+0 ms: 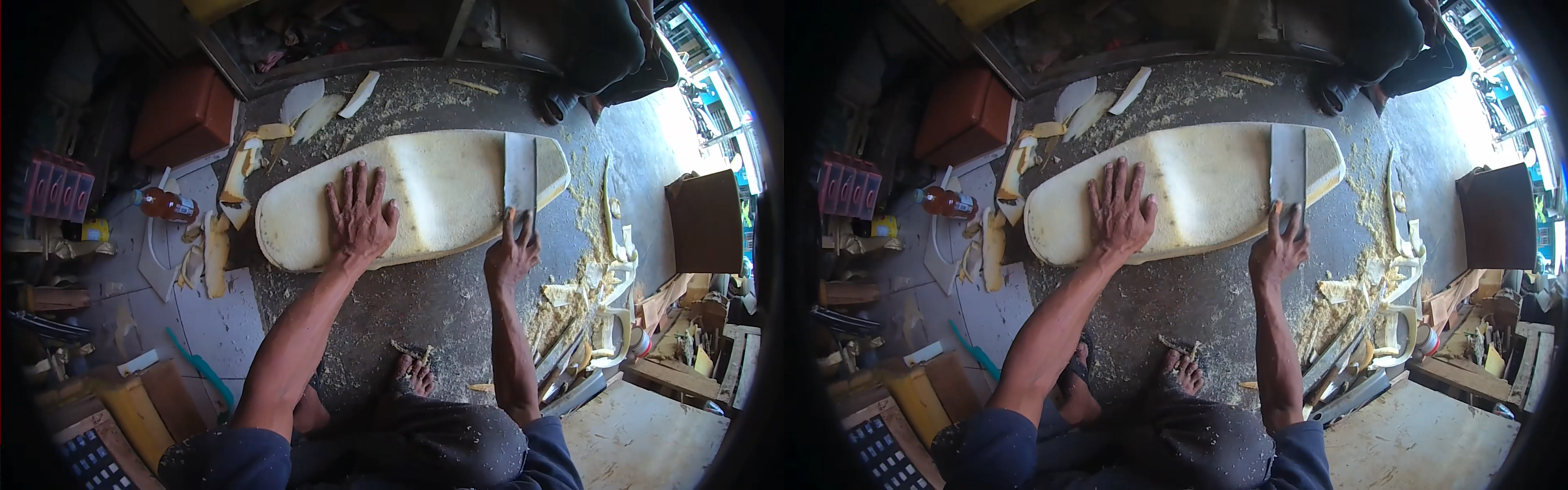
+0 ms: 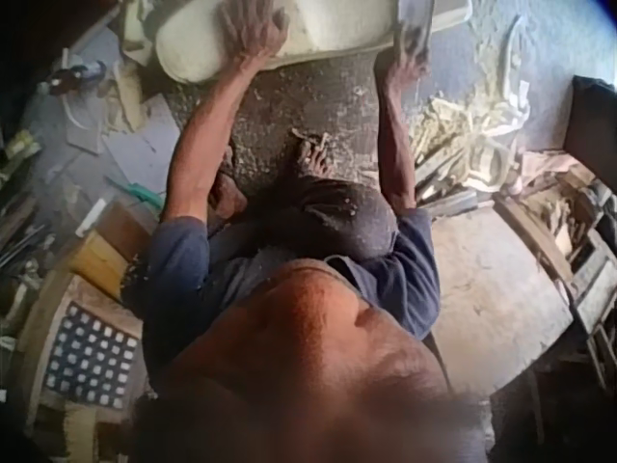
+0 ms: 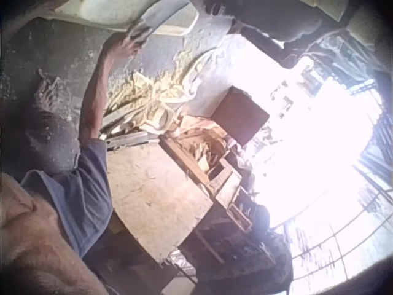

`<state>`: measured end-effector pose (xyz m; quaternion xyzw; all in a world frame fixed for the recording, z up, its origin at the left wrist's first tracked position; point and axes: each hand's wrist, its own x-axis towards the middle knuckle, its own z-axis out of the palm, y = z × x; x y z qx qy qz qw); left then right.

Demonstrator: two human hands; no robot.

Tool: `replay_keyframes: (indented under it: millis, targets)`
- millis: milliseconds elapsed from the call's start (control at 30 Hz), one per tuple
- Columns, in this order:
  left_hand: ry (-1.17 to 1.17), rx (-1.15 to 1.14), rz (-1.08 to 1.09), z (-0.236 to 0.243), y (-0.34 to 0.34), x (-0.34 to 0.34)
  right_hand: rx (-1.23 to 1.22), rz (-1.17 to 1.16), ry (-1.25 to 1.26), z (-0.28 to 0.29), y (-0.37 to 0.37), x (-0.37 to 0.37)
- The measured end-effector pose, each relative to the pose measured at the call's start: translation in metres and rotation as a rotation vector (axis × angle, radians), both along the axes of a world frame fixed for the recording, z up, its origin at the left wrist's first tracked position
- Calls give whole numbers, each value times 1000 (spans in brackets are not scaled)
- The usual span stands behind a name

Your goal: The person uses a hand plane to shave and smooth the surface of a large white foam surfboard blank. They repeatedly draw the plane along the board's length and edges, removing thin shavings of foam to refine the shape. The person occasionally pauses to wipe away debris and inspect the surface before continuing.

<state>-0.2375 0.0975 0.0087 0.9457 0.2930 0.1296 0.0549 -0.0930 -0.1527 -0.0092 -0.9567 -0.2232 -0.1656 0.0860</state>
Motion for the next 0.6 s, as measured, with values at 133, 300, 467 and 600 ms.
replay_keyframes:
  millis: [133, 300, 467, 600]
  targets:
    - [35, 1, 0, 6, -4, 4, 25, 113, 111, -44, -10, -96]
    - [23, -4, 2, 2, -3, -5, 63, 178, 144, -40, -15, -97]
    - [33, 7, 4, -2, -4, -8, -26, -69, 99, -8, 8, -23]
    - [27, -6, 6, 0, -6, -2, 167, 145, 292, -37, -2, -189]
